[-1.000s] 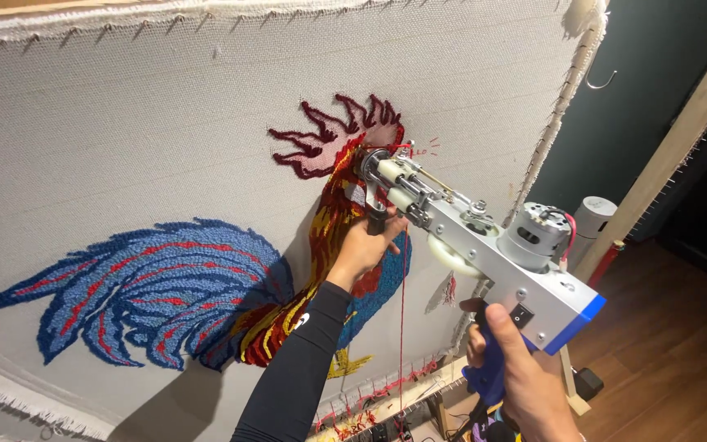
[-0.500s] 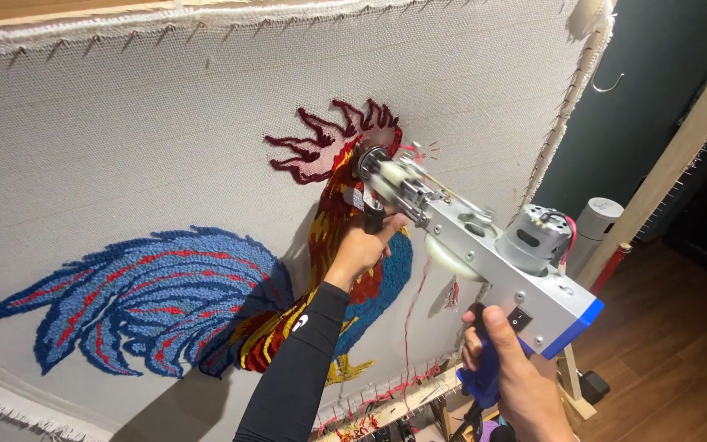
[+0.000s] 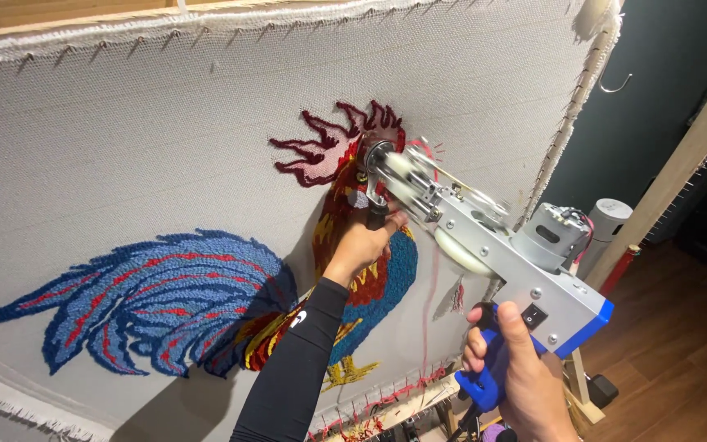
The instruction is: Use a tufting gun to stitch yarn into a rug canvas with a rooster design.
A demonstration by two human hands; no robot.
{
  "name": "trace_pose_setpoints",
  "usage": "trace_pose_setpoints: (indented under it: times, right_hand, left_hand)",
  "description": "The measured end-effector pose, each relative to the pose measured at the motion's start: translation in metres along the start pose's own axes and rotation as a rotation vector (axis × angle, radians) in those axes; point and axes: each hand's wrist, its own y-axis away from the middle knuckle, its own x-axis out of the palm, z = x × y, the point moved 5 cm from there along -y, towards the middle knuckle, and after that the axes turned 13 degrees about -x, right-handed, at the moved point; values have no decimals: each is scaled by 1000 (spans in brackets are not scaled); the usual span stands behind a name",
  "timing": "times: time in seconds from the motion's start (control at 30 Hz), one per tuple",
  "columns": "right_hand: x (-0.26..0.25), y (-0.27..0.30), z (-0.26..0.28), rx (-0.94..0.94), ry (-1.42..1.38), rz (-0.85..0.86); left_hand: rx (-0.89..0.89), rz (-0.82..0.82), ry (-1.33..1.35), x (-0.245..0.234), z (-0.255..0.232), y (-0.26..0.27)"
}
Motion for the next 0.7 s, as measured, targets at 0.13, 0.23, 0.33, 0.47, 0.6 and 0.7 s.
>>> trace_pose_setpoints:
  times: [0.13,0.23,0.33,0.47,0.6,0.7]
  right_hand:
    - [-1,-3,2,-18,14,14]
    - [-1,-3,4,-35,32,22]
    - [-4,-5,2,-52,44,23]
    - [-21,-6,-11,-32,18,78]
    - [-41,3,-12,-9,-52,40]
    - [-63,8,-8,-68,-91,46]
  left_hand:
    - [42,17,5,2,-5,-3]
    - [68,22,20,3,-14,-2]
    - [49,14,21,1,-20,0]
    - [-5,96,121,4,-8,-7]
    - [-11,214,192,8,-19,7]
    - [-23,354,251,17,-20,13]
